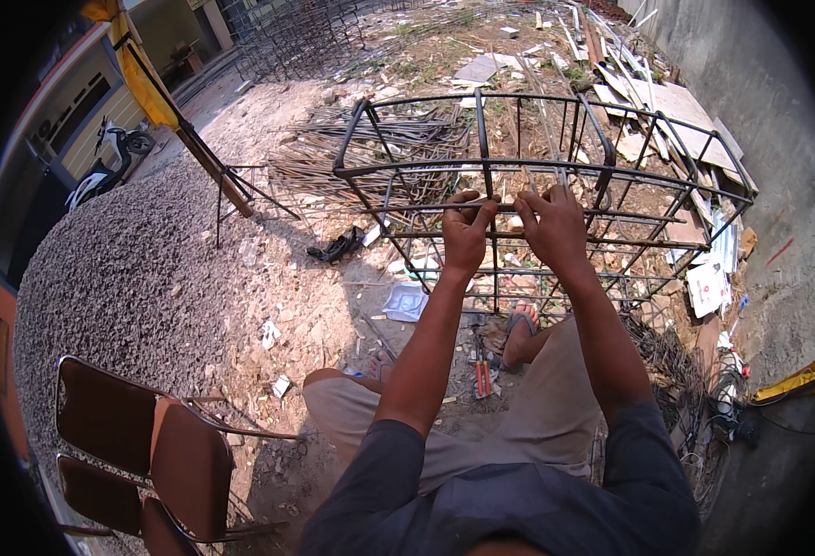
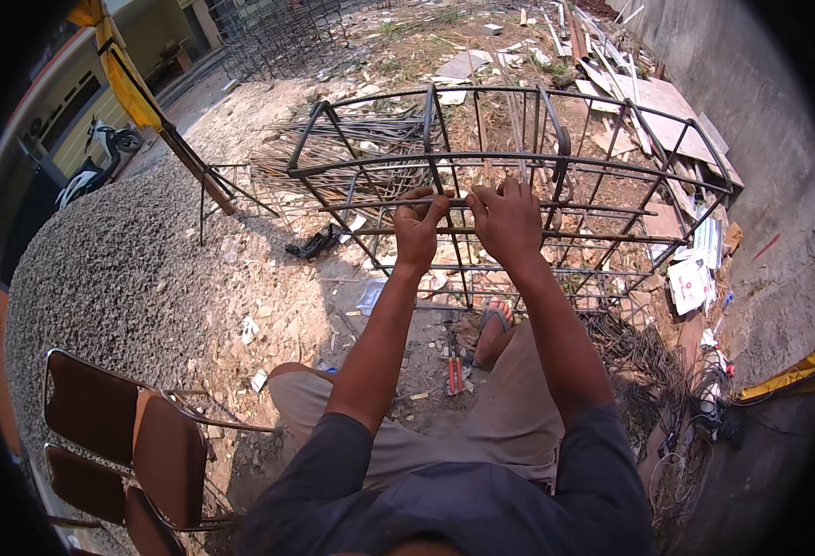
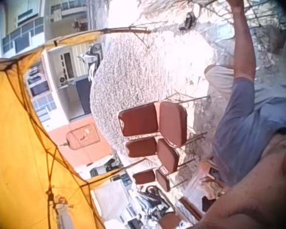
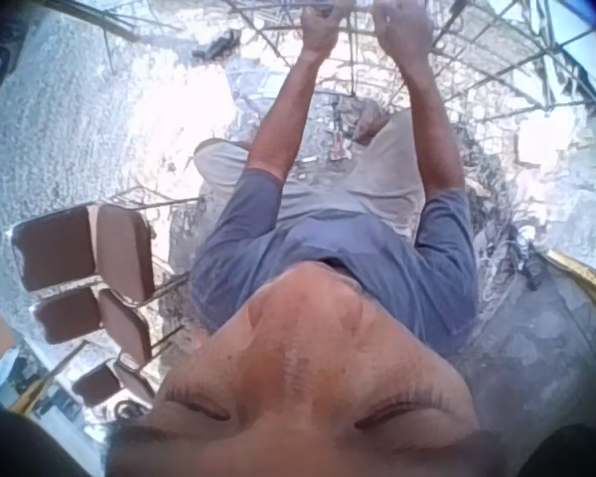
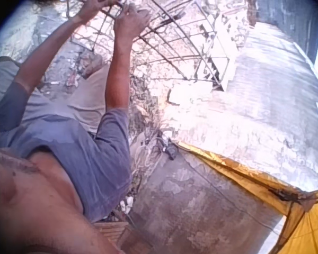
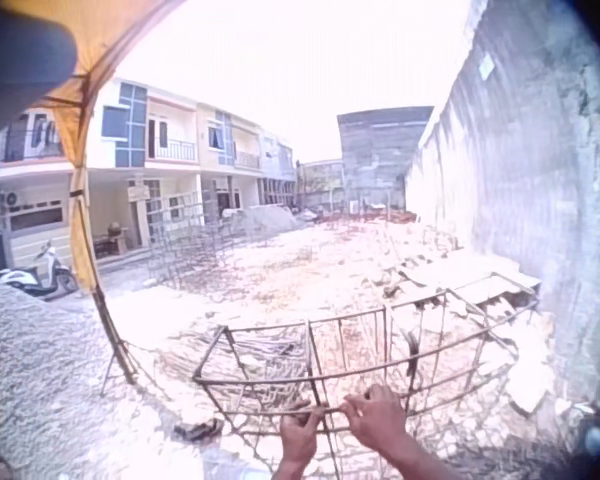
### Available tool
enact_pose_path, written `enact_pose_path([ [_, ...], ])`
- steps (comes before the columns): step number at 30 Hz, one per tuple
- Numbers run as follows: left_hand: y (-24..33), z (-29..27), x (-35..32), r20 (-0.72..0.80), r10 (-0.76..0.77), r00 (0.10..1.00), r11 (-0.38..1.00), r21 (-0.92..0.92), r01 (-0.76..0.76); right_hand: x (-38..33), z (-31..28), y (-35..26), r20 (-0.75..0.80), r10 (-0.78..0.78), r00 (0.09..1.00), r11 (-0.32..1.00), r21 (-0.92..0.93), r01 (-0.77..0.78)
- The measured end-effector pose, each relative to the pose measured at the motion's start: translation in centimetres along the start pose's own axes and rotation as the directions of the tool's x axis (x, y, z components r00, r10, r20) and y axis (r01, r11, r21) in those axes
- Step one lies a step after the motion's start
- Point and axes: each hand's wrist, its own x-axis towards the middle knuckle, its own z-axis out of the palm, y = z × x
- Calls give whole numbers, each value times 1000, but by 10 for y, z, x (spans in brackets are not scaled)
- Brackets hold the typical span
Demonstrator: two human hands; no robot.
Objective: The person sits on the ground and assembles a metal frame by inserting vertical rods into horizontal bars and securing them with wire ties. The person uses pliers to twist and tighten the wire ties at each joint.
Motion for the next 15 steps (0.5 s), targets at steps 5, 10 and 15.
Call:
enact_pose_path([
  [5, 0, -3, 1, 13, -18, 1000, 1000, 20, 18, 1, 13, -3, -141, -226, 964, 963, 113, 243],
  [10, -5, -10, 1, 30, 6, 1000, 1000, -10, -5, 2, 18, -3, -77, -201, 977, 973, 97, 207],
  [15, -5, -15, 5, 68, -1, 998, 997, -78, 6, 4, 19, -5, -103, -173, 980, 962, 198, 191],
])
